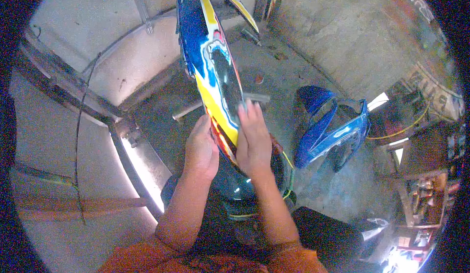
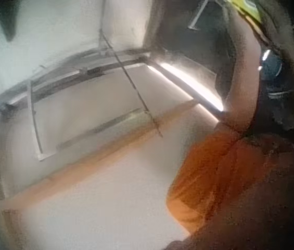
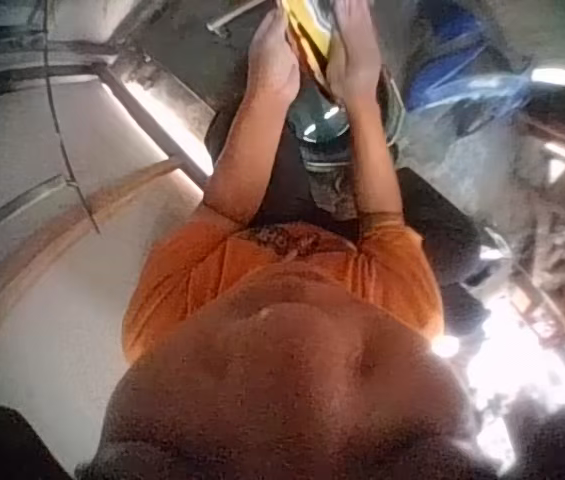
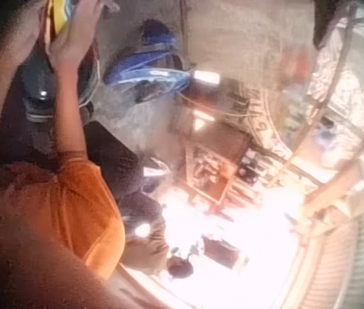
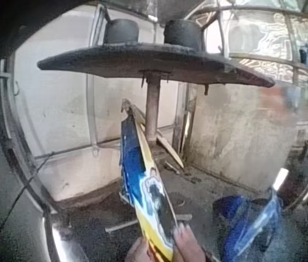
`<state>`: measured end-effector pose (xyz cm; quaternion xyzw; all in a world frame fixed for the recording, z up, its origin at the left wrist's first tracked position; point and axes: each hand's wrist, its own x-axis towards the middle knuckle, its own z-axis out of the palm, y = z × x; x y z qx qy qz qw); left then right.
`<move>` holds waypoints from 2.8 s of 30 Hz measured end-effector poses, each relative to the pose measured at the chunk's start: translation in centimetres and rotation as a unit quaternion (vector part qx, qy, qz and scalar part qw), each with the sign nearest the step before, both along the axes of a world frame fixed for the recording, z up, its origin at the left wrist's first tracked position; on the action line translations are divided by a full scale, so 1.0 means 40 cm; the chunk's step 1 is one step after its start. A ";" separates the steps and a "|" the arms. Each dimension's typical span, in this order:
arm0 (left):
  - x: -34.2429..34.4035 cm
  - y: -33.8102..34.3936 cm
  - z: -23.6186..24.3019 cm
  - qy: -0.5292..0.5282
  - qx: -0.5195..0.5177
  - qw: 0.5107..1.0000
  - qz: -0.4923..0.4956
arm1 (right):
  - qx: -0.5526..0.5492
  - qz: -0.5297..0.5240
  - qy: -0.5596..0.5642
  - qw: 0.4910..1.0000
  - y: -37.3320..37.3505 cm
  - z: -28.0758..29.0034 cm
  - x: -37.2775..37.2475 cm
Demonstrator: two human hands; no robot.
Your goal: The person wet-sands a colorful motorcycle fairing with a piece of red sandpaper, repeatedly dipping the sandpaper into a bucket of blue water.
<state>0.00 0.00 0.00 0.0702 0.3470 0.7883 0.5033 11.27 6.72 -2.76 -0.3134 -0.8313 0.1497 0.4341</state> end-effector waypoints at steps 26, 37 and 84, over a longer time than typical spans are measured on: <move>0.005 -0.006 0.031 -0.014 0.034 0.998 -0.053 | -0.074 -0.008 0.127 0.989 -0.005 0.098 -0.002; 0.005 -0.013 0.023 -0.016 0.026 0.999 -0.043 | -0.218 -0.028 0.245 0.944 -0.096 -0.046 0.114; 0.006 -0.007 0.032 0.015 -0.004 0.999 -0.048 | -0.498 0.094 0.250 0.825 -0.067 -0.091 0.178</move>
